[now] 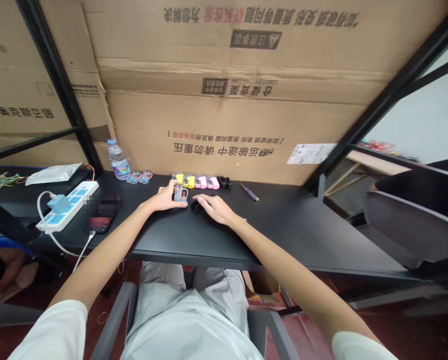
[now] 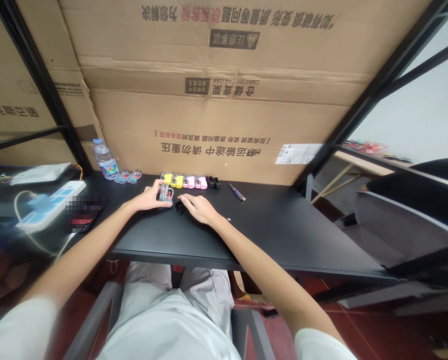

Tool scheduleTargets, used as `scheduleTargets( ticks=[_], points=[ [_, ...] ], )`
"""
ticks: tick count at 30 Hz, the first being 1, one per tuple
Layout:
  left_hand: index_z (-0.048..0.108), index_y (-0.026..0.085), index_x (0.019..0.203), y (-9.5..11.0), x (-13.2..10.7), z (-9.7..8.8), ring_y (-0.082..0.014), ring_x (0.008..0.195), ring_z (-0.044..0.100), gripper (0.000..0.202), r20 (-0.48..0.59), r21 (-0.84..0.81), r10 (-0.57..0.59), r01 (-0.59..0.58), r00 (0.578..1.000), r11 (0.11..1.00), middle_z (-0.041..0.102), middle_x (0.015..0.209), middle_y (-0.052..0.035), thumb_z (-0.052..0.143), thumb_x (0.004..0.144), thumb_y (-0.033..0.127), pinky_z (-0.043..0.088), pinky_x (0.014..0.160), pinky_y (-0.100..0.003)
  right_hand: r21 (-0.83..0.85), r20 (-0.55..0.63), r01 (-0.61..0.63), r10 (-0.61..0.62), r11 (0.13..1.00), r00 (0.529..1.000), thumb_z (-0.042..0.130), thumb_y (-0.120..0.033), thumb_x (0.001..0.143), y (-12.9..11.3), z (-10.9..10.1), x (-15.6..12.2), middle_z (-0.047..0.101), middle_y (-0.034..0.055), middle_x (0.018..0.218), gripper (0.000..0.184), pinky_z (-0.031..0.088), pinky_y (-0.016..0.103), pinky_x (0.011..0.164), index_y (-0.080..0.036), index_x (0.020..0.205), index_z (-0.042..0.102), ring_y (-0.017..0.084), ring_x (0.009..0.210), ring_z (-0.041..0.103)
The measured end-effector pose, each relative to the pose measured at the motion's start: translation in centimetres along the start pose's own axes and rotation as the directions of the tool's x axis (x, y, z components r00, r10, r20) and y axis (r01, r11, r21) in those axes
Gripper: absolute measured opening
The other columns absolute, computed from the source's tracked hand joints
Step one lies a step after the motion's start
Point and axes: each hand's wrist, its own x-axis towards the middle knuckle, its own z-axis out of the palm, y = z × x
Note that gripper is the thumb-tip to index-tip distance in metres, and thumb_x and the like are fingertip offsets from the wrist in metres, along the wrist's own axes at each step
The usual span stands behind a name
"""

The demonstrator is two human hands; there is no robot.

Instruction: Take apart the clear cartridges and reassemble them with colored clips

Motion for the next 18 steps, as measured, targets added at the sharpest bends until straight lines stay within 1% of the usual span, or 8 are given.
scheduleTargets(
  ticks=[2, 4, 6, 9, 11, 13, 15, 18],
  points=[
    [0.037, 0.025, 0.148, -0.1, 0.1, 0.0, -0.038, 0.12, 0.071, 0.092, 0.007, -0.073, 0.022, -0.021, 1.0, 0.997, 0.078, 0.114, -0.0088, 0.086, 0.078, 0.059, 0.042, 0.115, -0.054, 0.002, 0.015, 0.016, -0.016, 1.0, 1.0, 0.042, -0.047, 0.112, 0.1, -0.1, 0.0, 0.073, 0.0028, 0.078, 0.043, 0.048, 0.032, 0.08, -0.025, 0.12, 0.077, 0.023, 0.076, 0.07],
    [0.032, 0.026, 0.148, -0.2, 0.2, 0.1, -0.0344, 0.118, 0.073, 0.089, 0.022, -0.153, 0.05, -0.046, 0.998, 0.987, 0.079, 0.111, -0.0067, 0.085, 0.081, 0.052, 0.045, 0.114, -0.052, 0.012, 0.012, 0.026, -0.027, 1.0, 1.0, 0.043, -0.048, 0.111, 0.3, -0.2, 0.0, 0.074, 0.0035, 0.083, 0.041, 0.049, 0.032, 0.08, -0.025, 0.115, 0.077, 0.023, 0.078, 0.07],
    [0.029, 0.025, 0.148, -0.4, 0.3, 0.5, -0.0307, 0.114, 0.075, 0.087, 0.041, -0.234, 0.077, -0.065, 0.996, 0.97, 0.08, 0.112, -0.0075, 0.084, 0.084, 0.046, 0.049, 0.112, -0.048, 0.028, -0.01, 0.03, -0.029, 0.999, 1.0, 0.046, -0.049, 0.11, 0.4, -0.1, 0.0, 0.074, 0.0036, 0.087, 0.037, 0.049, 0.032, 0.08, -0.025, 0.114, 0.074, 0.023, 0.078, 0.068],
    [0.027, 0.023, 0.148, -0.6, 0.5, 1.1, -0.0271, 0.104, 0.078, 0.085, 0.061, -0.339, 0.094, -0.068, 0.994, 0.938, 0.079, 0.114, -0.0109, 0.082, 0.086, 0.041, 0.056, 0.103, -0.045, 0.073, -0.06, 0.025, -0.021, 0.997, 0.998, 0.048, -0.05, 0.108, 0.5, 0.1, -0.1, 0.071, 0.0027, 0.086, 0.033, 0.048, 0.033, 0.075, -0.025, 0.116, 0.069, 0.021, 0.071, 0.063],
    [0.028, 0.022, 0.149, -0.8, 0.6, 1.3, -0.0263, 0.102, 0.079, 0.084, 0.069, -0.389, 0.098, -0.064, 0.993, 0.919, 0.079, 0.114, -0.0117, 0.081, 0.086, 0.038, 0.058, 0.099, -0.045, 0.116, -0.093, 0.02, -0.01, 0.993, 0.996, 0.05, -0.049, 0.107, 0.5, 0.3, -0.2, 0.068, 0.0016, 0.084, 0.03, 0.048, 0.033, 0.072, -0.025, 0.117, 0.065, 0.019, 0.065, 0.059],
    [0.031, 0.023, 0.15, -0.8, 0.7, 1.4, -0.0265, 0.104, 0.079, 0.083, 0.074, -0.422, 0.103, -0.062, 0.992, 0.905, 0.079, 0.114, -0.0117, 0.081, 0.086, 0.036, 0.058, 0.099, -0.046, 0.163, -0.126, 0.015, 0.006, 0.986, 0.992, 0.054, -0.047, 0.104, 0.7, 0.4, -0.2, 0.064, -0.0002, 0.08, 0.03, 0.049, 0.033, 0.07, -0.025, 0.122, 0.062, 0.018, 0.061, 0.055],
    [0.034, 0.023, 0.151, -0.8, 0.8, 1.3, -0.0273, 0.108, 0.078, 0.082, 0.077, -0.441, 0.108, -0.064, 0.991, 0.895, 0.079, 0.116, -0.0122, 0.082, 0.086, 0.034, 0.058, 0.101, -0.047, 0.218, -0.162, 0.007, 0.029, 0.976, 0.986, 0.058, -0.045, 0.101, 0.9, 0.6, -0.1, 0.062, -0.0019, 0.079, 0.038, 0.051, 0.033, 0.071, -0.025, 0.133, 0.056, 0.018, 0.062, 0.055],
    [0.038, 0.024, 0.153, -0.6, 0.7, 1.3, -0.0286, 0.115, 0.077, 0.083, 0.073, -0.45, 0.114, -0.07, 0.991, 0.89, 0.078, 0.121, -0.013, 0.085, 0.084, 0.034, 0.057, 0.104, -0.048, 0.32, -0.2, -0.016, 0.084, 0.947, 0.976, 0.062, -0.042, 0.097, 1.4, 1.0, 0.3, 0.063, -0.0013, 0.085, 0.064, 0.055, 0.035, 0.071, -0.025, 0.154, 0.039, 0.019, 0.067, 0.061]
  ],
)
